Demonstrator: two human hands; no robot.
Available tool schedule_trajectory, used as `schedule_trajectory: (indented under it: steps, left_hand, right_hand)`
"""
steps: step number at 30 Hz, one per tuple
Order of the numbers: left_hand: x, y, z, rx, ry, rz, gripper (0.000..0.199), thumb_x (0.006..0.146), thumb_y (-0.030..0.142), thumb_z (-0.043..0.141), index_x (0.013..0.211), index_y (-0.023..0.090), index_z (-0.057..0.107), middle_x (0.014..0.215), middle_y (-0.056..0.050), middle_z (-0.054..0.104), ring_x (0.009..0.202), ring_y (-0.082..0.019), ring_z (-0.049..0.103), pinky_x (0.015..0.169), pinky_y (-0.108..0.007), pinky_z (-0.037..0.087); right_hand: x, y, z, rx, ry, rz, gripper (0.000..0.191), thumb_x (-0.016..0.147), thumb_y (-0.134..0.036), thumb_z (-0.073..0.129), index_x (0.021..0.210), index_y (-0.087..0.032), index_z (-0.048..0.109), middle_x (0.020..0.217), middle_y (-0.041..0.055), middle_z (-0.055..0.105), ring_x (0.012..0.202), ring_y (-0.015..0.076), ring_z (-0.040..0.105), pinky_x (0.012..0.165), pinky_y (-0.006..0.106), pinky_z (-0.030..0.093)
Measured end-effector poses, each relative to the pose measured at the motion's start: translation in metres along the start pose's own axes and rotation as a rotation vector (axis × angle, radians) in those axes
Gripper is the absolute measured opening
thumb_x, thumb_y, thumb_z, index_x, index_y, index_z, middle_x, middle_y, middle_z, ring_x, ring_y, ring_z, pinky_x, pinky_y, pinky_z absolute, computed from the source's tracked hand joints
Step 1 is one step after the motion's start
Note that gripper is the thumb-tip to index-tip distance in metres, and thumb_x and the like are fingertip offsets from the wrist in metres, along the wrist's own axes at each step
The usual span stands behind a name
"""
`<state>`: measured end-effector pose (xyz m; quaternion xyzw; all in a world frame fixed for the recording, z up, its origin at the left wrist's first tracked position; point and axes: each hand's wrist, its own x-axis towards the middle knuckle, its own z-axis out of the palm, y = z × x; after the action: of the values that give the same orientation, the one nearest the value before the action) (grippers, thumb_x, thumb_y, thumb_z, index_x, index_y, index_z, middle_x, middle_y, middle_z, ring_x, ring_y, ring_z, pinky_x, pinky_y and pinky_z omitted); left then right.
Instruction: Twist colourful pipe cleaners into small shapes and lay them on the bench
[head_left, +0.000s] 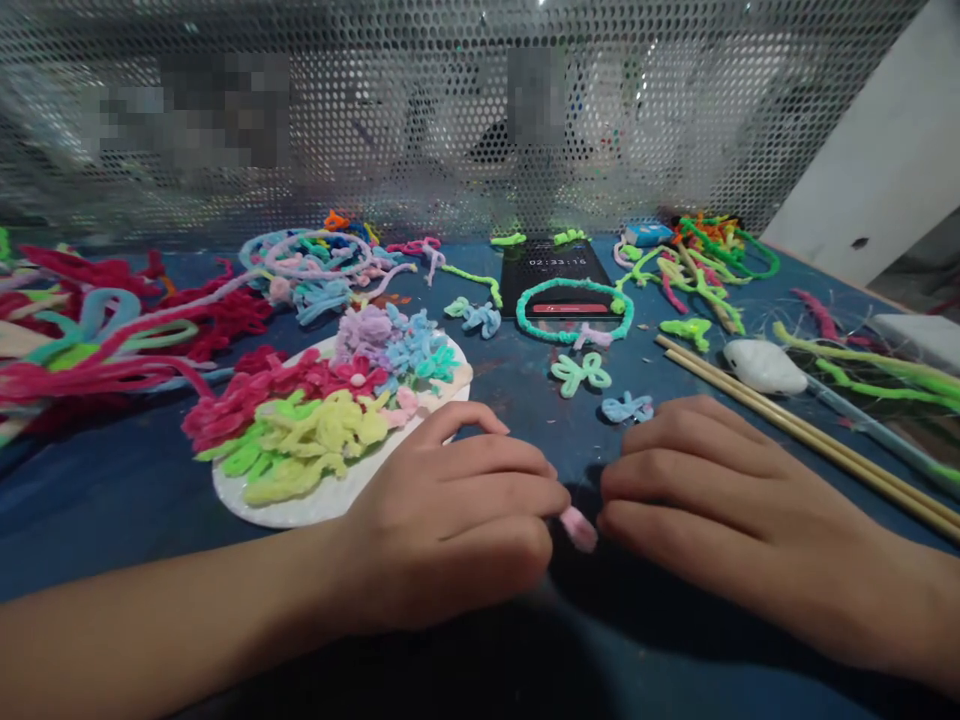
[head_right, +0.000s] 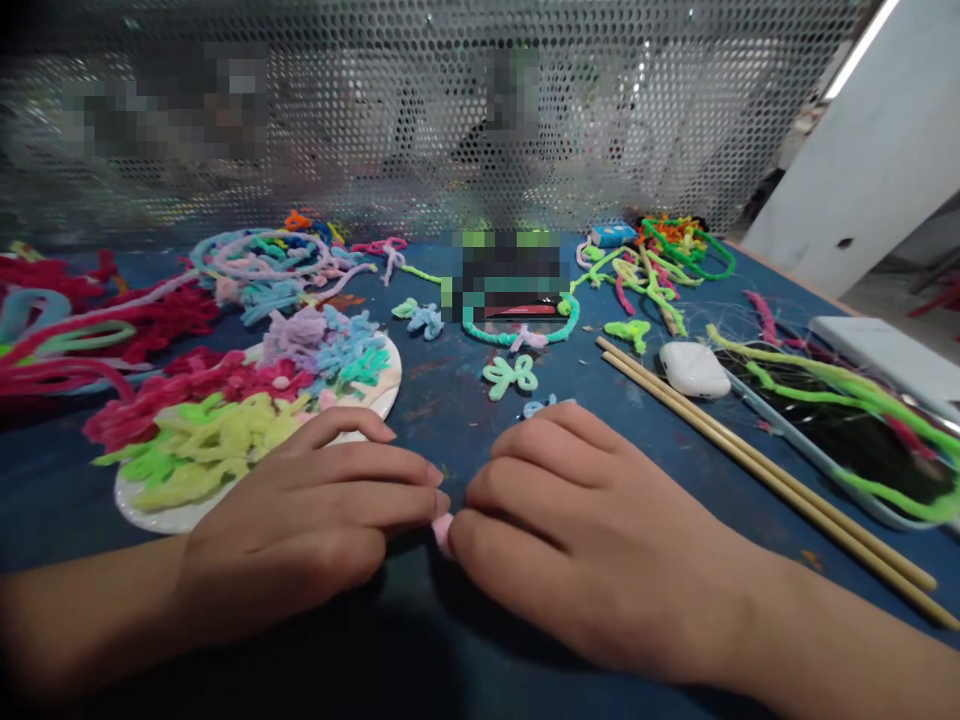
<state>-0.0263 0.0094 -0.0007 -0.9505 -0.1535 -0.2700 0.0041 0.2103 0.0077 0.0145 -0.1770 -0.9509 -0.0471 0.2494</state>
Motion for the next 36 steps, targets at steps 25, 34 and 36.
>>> schedule_trajectory:
  steps: [25,34,36]
  left_hand:
    - [0.001,0.0,0.004,-0.011,0.045,0.021,0.032,0.098,0.013,0.039,0.077,0.019,0.063,0.095,0.003,0.075,0.089,-0.01,0.064,0.092,-0.033,0.036]
    - [0.003,0.0,0.003,-0.049,0.05,0.034,0.032,0.097,0.015,0.04,0.072,0.018,0.058,0.096,0.003,0.075,0.088,-0.011,0.065,0.091,-0.032,0.037]
    - [0.003,0.0,0.003,-0.045,0.049,0.036,0.032,0.097,0.014,0.04,0.071,0.018,0.058,0.097,0.003,0.075,0.088,-0.011,0.065,0.091,-0.033,0.037]
  right_hand:
    - [-0.004,-0.004,0.007,0.003,0.038,-0.001,0.041,0.101,-0.017,0.024,0.088,-0.019,0.063,0.083,0.0028,0.072,0.07,0.0167,0.058,0.065,0.034,0.044]
    - [-0.005,-0.007,0.01,-0.008,0.047,0.031,0.04,0.1,-0.015,0.025,0.088,-0.019,0.063,0.083,0.0041,0.071,0.07,0.0169,0.057,0.067,0.034,0.044]
    - [-0.005,-0.008,0.011,-0.011,0.034,0.035,0.039,0.1,-0.015,0.026,0.088,-0.019,0.063,0.082,0.0047,0.071,0.071,0.0171,0.057,0.068,0.034,0.044]
